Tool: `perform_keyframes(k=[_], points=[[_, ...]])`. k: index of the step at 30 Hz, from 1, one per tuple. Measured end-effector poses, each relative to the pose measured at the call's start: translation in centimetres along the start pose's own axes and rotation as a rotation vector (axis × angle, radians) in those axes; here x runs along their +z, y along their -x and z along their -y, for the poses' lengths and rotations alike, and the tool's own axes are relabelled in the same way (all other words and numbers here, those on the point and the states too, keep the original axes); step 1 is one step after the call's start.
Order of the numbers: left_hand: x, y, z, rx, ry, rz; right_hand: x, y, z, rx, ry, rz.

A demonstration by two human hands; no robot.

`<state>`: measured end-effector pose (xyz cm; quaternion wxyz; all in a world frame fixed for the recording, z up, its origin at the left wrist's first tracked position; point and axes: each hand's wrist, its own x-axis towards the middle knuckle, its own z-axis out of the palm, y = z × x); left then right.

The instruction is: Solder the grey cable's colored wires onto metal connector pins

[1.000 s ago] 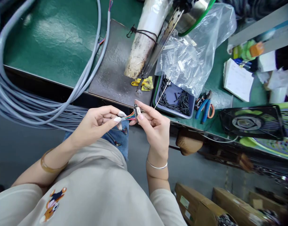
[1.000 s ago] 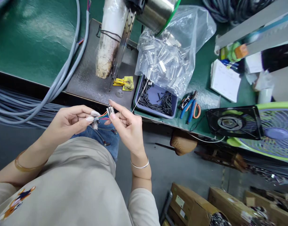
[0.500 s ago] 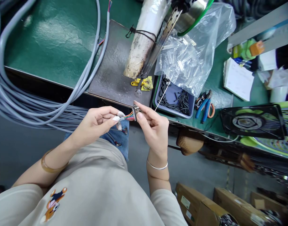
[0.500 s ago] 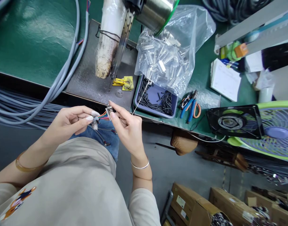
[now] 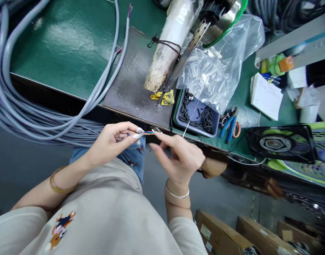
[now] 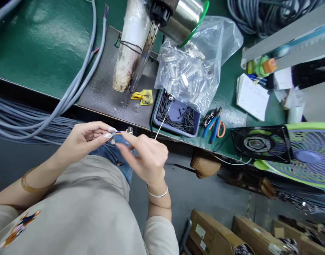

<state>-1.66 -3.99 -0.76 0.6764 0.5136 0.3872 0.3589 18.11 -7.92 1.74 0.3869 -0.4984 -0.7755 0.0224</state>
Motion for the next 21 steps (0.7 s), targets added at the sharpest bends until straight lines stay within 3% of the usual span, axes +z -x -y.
perform_keyframes(k=[3, 7, 11, 13, 16, 18, 21], points=[[0.1, -0.1, 0.3, 0.057, -0.063, 0.012, 0.8, -0.1, 0.4, -0.11, 0.171, 0.095], [0.1, -0.1, 0.6, 0.022, -0.099, 0.062, 1.5, -0.1, 0.7, -0.091, 0.165, 0.121], [0.0, 0.0, 0.6, -0.065, 0.067, 0.149, -0.1, 0.1, 1.1, 0.066, -0.066, 0.184], [-0.1, 0.0, 0.4, -0.059, 0.177, 0.181, -1.8, 0.1, 0.6, 0.21, -0.079, 0.077], [0.2, -0.2, 0.0, -0.028, 0.235, 0.191, -4.1, -0.5, -2.4, 0.43, 0.226, -0.153], [0.5, -0.6, -0.4, -0.016, 0.224, 0.16, -4.9, -1.1, -6.0, 0.469, 0.435, -0.061], [1.1, -1.1, -0.9, -0.01, 0.201, 0.075, -4.8, -2.0, -11.6, 0.589, 0.539, 0.132]])
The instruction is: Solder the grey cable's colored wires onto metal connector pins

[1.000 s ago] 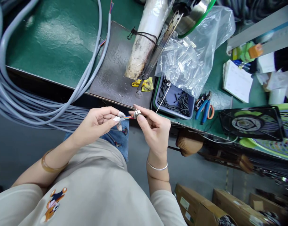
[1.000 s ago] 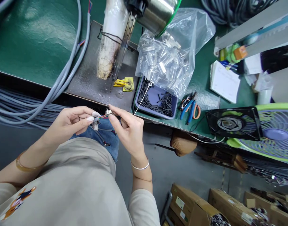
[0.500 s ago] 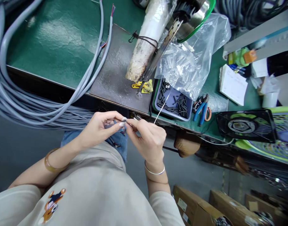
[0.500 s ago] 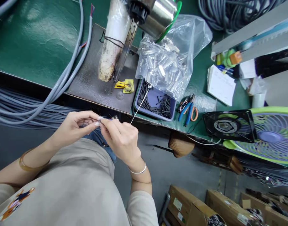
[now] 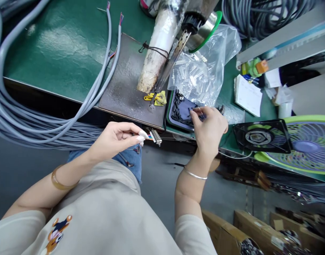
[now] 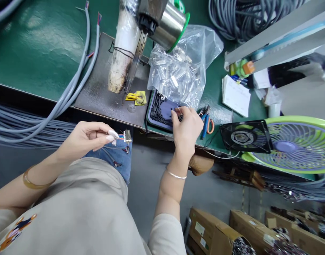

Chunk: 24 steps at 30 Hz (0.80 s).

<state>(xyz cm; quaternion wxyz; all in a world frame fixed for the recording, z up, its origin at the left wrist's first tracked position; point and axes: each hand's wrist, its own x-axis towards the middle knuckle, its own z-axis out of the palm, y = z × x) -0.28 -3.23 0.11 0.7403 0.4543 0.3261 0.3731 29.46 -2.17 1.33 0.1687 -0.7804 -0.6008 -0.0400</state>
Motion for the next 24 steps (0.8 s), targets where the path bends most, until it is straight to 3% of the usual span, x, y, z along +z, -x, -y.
perform_keyframes(k=[3, 5, 8, 10, 13, 17, 24], points=[[0.3, -0.5, 0.0, -0.007, -0.019, -0.074, 1.9, -2.2, -1.3, 0.015, -0.034, 0.069], [0.4, -0.7, 0.2, -0.011, -0.026, -0.116, 2.1, -2.1, -0.6, 0.002, -0.077, 0.025], [0.3, -0.8, 0.4, -0.015, -0.037, -0.154, 0.7, 0.3, 2.3, 0.005, -0.317, -0.122], [0.3, -0.8, 0.6, -0.01, -0.044, -0.161, -0.5, 2.8, 4.8, 0.009, -0.602, -0.133], [0.3, -0.8, 0.8, -0.005, -0.05, -0.15, -1.5, 5.7, 8.0, -0.111, -0.793, 0.079], [0.4, -0.7, 0.9, -0.01, -0.054, -0.135, -1.2, 6.7, 9.6, -0.217, -0.801, 0.125], [0.4, -0.7, 1.0, -0.01, -0.097, -0.129, -0.9, 6.2, 9.6, -0.339, -0.771, 0.189]])
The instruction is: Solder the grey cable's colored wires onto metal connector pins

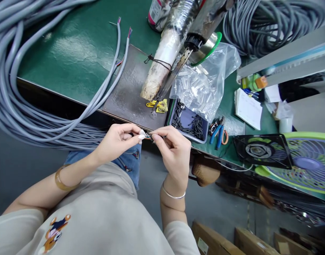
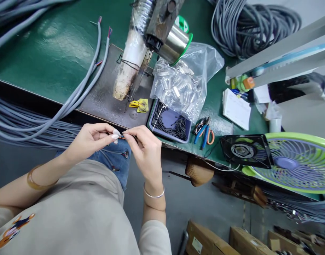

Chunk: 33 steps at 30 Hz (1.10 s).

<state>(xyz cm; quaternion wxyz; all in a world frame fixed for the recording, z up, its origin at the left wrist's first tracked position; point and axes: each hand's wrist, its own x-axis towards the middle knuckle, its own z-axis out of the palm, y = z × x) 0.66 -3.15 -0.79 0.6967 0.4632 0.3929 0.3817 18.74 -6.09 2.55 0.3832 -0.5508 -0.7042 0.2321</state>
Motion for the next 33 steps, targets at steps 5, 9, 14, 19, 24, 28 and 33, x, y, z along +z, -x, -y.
perform_keyframes(k=[5, 9, 14, 19, 24, 28, 33], points=[[0.2, 0.2, 0.5, -0.022, 0.085, 0.065, 0.4, 0.5, 0.3, -0.11, 0.207, 0.053], [-0.1, 0.3, 0.9, -0.036, 0.279, 0.123, -0.1, 0.9, 0.3, -0.21, 0.225, -0.007], [-0.5, 0.3, 0.4, 0.011, 0.264, 0.143, -0.8, 1.2, -0.7, -0.145, -0.056, -0.02], [-0.3, 0.4, -0.4, 0.061, 0.224, 0.162, 0.3, 1.6, -1.4, 0.041, -0.099, -0.052], [-0.2, 0.6, -0.6, 0.088, 0.146, 0.156, 0.9, 1.5, -1.4, 0.287, -0.262, -0.039], [-0.3, 0.8, 0.0, 0.363, -0.129, 0.194, 1.2, 1.0, -1.3, 0.367, -0.492, 0.047], [0.0, 0.9, 1.2, 0.665, -0.496, 0.074, 1.4, 0.7, -0.6, 0.332, -0.357, -0.012]])
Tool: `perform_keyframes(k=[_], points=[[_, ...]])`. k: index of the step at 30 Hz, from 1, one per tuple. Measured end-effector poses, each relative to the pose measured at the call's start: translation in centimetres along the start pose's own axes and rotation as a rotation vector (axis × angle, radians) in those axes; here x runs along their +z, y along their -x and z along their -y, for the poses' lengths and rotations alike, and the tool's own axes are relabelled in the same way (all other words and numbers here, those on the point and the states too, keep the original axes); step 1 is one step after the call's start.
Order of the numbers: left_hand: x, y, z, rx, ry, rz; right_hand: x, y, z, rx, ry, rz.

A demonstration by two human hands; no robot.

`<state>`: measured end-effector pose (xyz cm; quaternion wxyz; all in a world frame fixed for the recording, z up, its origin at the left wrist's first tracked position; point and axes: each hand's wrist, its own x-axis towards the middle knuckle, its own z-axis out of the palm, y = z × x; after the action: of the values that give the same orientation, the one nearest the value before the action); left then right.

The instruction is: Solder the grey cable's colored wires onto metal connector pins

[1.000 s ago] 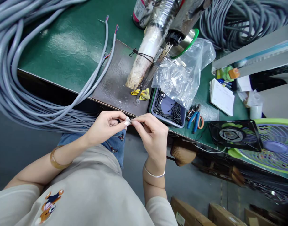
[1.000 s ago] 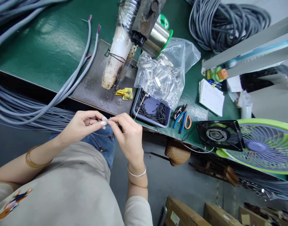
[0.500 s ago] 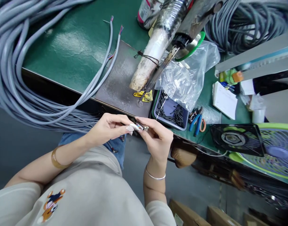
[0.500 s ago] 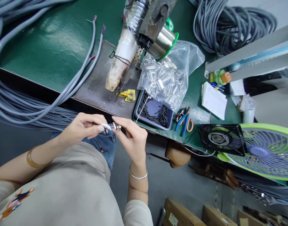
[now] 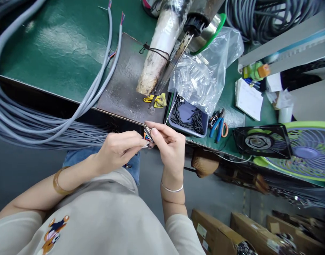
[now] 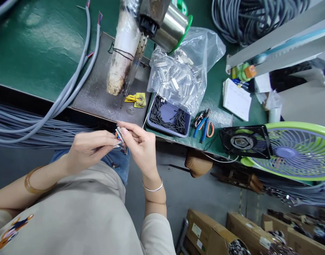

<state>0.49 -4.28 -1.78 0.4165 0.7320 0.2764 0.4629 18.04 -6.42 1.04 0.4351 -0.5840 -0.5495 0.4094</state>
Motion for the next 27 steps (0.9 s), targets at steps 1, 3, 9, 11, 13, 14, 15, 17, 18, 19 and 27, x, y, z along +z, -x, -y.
perform_keyframes(k=[1, 3, 9, 11, 13, 14, 15, 17, 18, 19, 27], points=[[0.1, 0.0, 0.0, -0.014, -0.008, -0.03, 0.0, 0.1, 0.1, -0.032, 0.06, -0.032], [0.2, -0.1, 0.0, -0.092, 0.04, -0.09, -0.3, 0.3, 0.2, -0.126, 0.139, -0.149], [-0.4, -0.8, -0.4, -0.446, 0.339, -0.182, -1.7, 1.2, 0.3, -0.291, -0.095, -0.348], [-0.5, -0.9, -0.4, -0.515, 0.425, -0.181, -1.8, 1.6, 0.2, -0.217, -0.017, -0.284], [-0.5, -0.9, -0.3, -0.551, 0.491, -0.198, -1.6, 1.9, 0.0, -0.191, 0.079, -0.267], [-0.5, -1.0, -0.3, -0.561, 0.514, -0.206, -1.4, 2.0, -0.2, -0.208, 0.116, -0.28], [-0.5, -1.0, -0.2, -0.567, 0.533, -0.213, -1.1, 2.0, -0.5, -0.225, 0.139, -0.293], [-0.4, -1.0, -0.2, -0.577, 0.559, -0.222, -0.5, 1.7, -1.0, -0.24, 0.148, -0.281], [-0.4, -1.1, -0.1, -0.581, 0.568, -0.222, -0.2, 1.5, -1.3, -0.231, 0.132, -0.25], [-0.4, -1.1, -0.1, -0.585, 0.573, -0.222, 0.1, 1.2, -1.5, -0.214, 0.107, -0.215], [-0.3, -0.9, 0.4, -0.522, 0.562, -0.231, 1.2, 0.3, -2.1, -0.21, 0.011, -0.259]])
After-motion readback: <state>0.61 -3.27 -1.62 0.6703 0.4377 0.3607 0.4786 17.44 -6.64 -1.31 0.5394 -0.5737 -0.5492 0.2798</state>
